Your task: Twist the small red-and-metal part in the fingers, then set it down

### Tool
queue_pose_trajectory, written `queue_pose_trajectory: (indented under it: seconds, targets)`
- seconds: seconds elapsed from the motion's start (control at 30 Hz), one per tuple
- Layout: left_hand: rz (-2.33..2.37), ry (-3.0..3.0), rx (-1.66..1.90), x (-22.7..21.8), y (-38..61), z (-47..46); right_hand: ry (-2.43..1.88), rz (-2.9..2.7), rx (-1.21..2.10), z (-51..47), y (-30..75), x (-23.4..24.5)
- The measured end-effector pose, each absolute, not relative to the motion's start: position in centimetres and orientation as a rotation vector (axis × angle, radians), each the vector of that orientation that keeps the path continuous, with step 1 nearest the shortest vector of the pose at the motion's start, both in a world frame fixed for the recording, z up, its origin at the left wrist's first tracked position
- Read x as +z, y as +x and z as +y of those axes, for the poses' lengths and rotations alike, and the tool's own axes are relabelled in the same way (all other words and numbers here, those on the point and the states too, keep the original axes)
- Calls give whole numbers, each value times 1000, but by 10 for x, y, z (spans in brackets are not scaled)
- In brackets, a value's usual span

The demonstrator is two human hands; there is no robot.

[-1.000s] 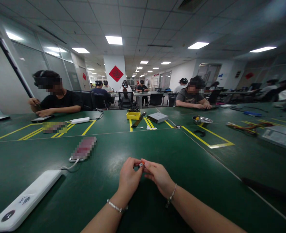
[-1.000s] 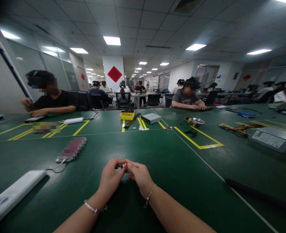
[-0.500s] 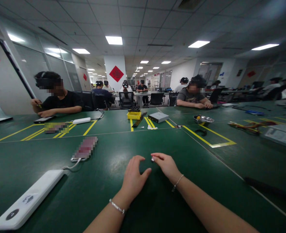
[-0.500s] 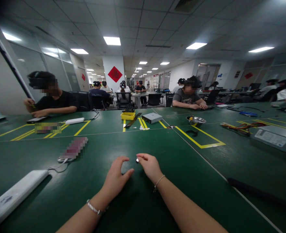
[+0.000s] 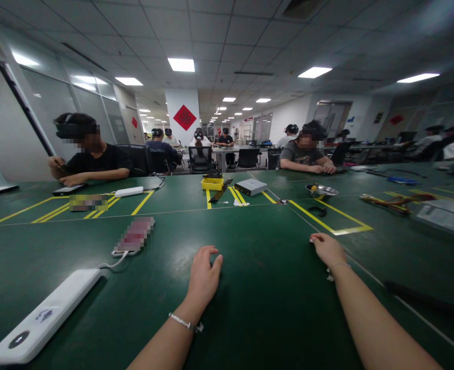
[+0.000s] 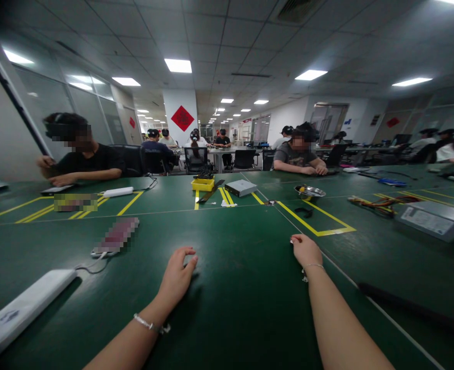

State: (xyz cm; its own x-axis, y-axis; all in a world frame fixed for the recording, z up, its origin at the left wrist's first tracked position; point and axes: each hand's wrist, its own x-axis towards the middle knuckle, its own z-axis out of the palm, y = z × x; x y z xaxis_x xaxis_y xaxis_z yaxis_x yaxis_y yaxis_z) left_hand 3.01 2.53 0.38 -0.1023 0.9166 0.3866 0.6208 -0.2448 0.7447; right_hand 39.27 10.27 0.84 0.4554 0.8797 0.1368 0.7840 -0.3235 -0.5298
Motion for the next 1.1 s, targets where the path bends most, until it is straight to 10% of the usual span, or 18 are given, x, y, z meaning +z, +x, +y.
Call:
queue_pose_trajectory:
  seconds: [0.57, 1.1]
  targets:
    - [1661, 1828, 1177, 2, 32, 26, -2121, -1563, -314, 96, 347, 15]
    - [1683, 2185, 605, 10, 41, 13, -1206, -2688, 362, 35, 198, 18]
